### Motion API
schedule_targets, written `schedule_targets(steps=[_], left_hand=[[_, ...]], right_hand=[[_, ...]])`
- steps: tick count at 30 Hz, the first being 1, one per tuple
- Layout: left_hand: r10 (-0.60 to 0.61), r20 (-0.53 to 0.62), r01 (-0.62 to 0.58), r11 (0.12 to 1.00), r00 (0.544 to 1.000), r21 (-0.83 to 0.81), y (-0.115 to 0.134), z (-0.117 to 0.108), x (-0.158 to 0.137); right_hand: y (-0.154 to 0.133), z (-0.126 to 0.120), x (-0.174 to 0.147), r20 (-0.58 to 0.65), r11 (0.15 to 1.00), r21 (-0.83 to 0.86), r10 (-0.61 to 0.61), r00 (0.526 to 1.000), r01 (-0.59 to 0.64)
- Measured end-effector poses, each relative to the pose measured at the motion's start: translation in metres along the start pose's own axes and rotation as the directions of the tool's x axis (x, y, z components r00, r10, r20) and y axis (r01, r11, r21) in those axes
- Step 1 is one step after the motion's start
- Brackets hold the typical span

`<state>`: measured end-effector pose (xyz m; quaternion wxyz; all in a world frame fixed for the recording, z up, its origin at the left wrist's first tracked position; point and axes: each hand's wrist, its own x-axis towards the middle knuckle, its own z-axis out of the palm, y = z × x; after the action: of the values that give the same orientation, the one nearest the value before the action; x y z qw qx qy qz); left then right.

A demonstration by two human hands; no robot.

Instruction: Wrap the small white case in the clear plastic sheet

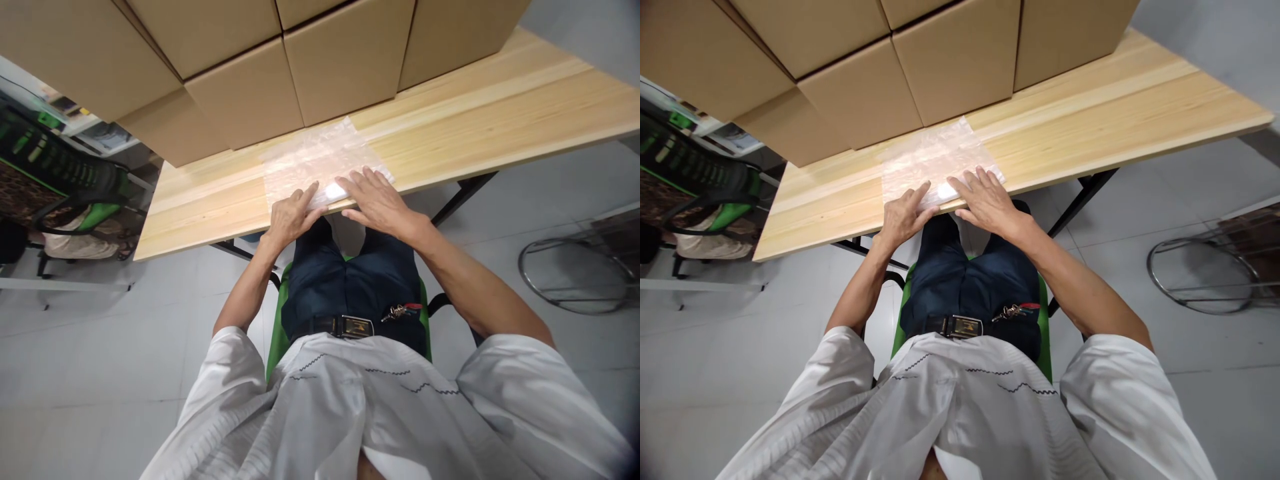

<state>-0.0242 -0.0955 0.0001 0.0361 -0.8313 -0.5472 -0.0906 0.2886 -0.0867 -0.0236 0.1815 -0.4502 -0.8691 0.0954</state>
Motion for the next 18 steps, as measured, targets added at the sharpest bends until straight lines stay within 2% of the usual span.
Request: schedule_targets(steps=[4, 9, 18], left_hand=[[0.016, 0.05, -0.018, 0.999, 0.999, 0.045, -0.003, -0.006, -0.002], [0.004, 0.049, -0.006, 0.998, 0.999, 0.061, -0.014, -0.009, -0.011], [-0.082, 0.04, 0.08, 0.995, 0.996, 0.061, -0.058, -0.018, -0.035]], right_hand=[[-0.004, 0.001, -0.001, -0.002, 1.0, 0.004, 0.005, 1.0, -0.005], [-0.011, 0.007, -0.001, -0.036, 1.0, 0.004, -0.007, 0.999, 0.007], [-0.016, 0.012, -0.002, -0.058, 1.0, 0.005, -0.006, 0.998, 0.007]])
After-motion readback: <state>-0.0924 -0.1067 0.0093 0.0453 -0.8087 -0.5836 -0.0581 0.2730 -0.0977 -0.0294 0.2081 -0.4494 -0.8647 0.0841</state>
